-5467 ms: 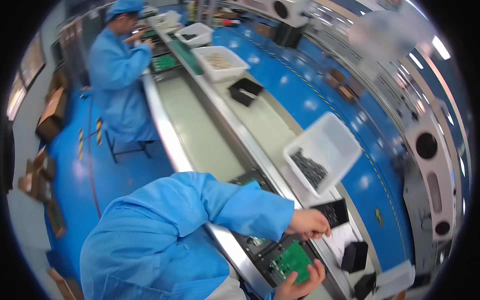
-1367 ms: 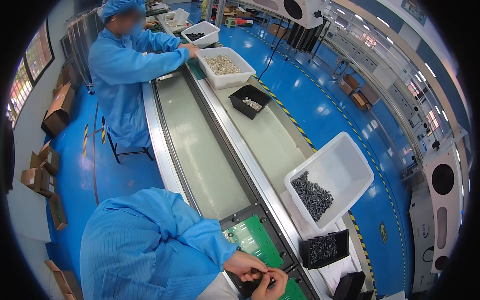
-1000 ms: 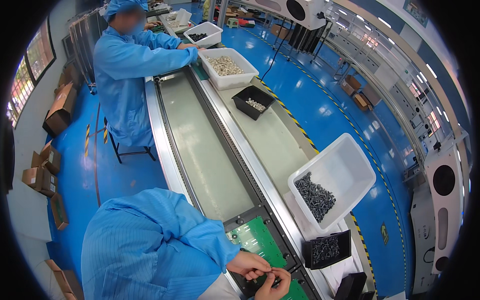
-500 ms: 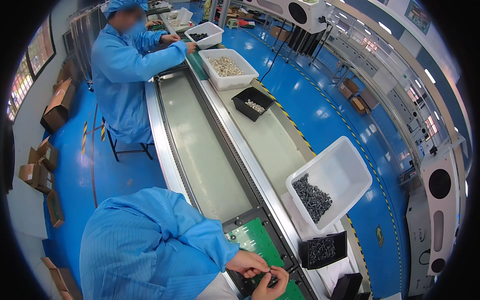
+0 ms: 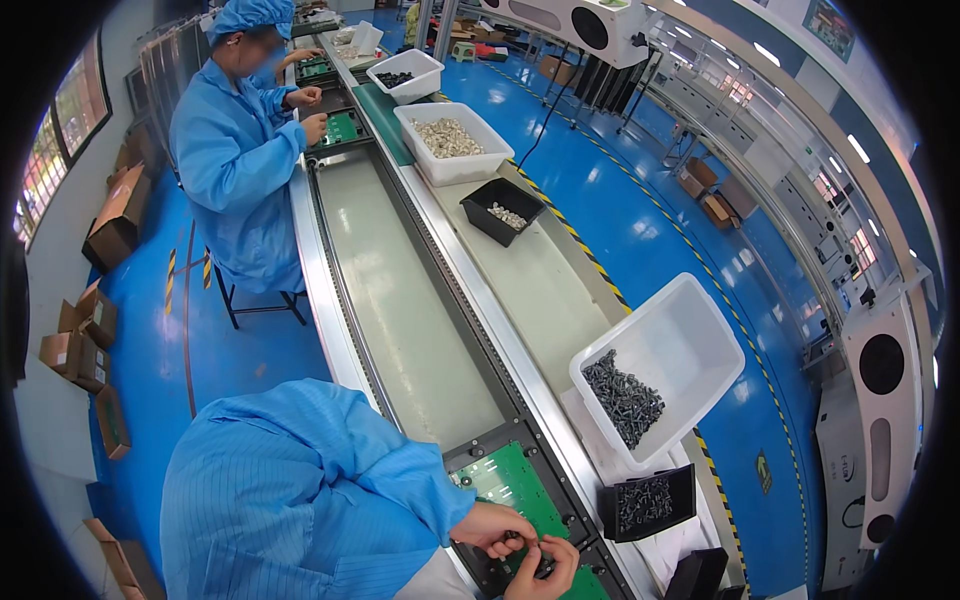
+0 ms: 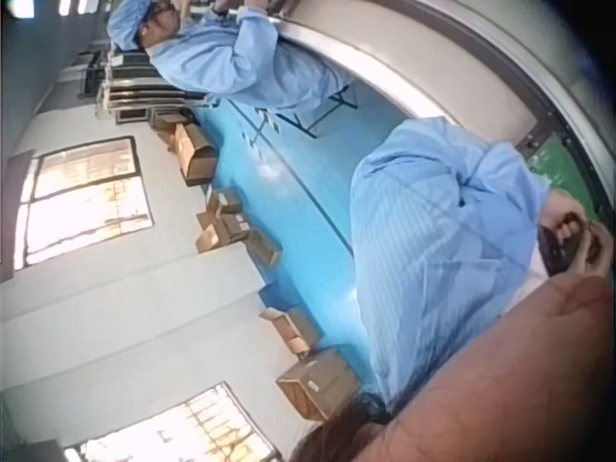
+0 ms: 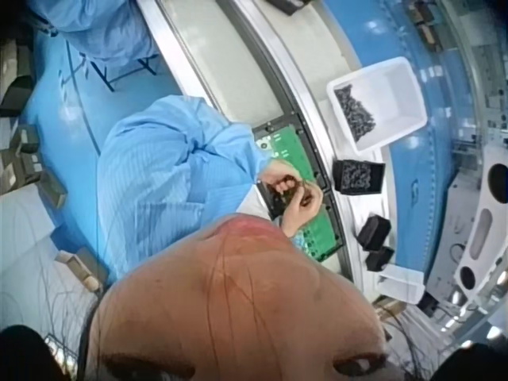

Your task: The person takes electronic components from containers by hand, inserts them into circuit boards positioned on a conveyor rail, and slides the circuit boards along the assembly line.

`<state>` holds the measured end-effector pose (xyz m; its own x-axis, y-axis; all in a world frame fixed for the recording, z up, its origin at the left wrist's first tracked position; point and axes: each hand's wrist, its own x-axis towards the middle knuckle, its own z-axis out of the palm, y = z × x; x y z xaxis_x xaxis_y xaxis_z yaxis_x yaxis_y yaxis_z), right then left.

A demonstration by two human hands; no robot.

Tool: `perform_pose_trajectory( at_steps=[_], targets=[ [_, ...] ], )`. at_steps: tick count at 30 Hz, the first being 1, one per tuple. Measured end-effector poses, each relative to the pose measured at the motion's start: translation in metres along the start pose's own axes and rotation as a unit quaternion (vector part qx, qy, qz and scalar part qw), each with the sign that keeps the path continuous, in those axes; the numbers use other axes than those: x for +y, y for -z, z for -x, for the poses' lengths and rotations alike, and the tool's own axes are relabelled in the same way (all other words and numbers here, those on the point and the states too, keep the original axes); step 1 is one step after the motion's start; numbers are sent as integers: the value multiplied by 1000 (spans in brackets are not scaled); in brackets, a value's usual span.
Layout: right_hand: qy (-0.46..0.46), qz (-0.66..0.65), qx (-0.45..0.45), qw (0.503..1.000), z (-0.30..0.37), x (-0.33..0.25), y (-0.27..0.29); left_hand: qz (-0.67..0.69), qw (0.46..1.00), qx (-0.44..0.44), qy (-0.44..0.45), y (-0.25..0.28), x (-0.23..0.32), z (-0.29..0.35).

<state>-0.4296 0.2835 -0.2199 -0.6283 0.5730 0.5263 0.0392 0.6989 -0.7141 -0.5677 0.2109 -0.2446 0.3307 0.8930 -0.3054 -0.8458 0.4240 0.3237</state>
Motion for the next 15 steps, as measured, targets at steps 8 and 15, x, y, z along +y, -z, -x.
perform_pose_trajectory(
  at_steps=[8, 15],
  targets=[
    [-36, 6, -26, 999, -4, -9, 0, -50, 998, 2, -36, 5, -3, -2],
    [-84, 28, -9, 996, -4, -20, 7, -80, 996, -3, -39, -1, 2, -1]
  ],
)
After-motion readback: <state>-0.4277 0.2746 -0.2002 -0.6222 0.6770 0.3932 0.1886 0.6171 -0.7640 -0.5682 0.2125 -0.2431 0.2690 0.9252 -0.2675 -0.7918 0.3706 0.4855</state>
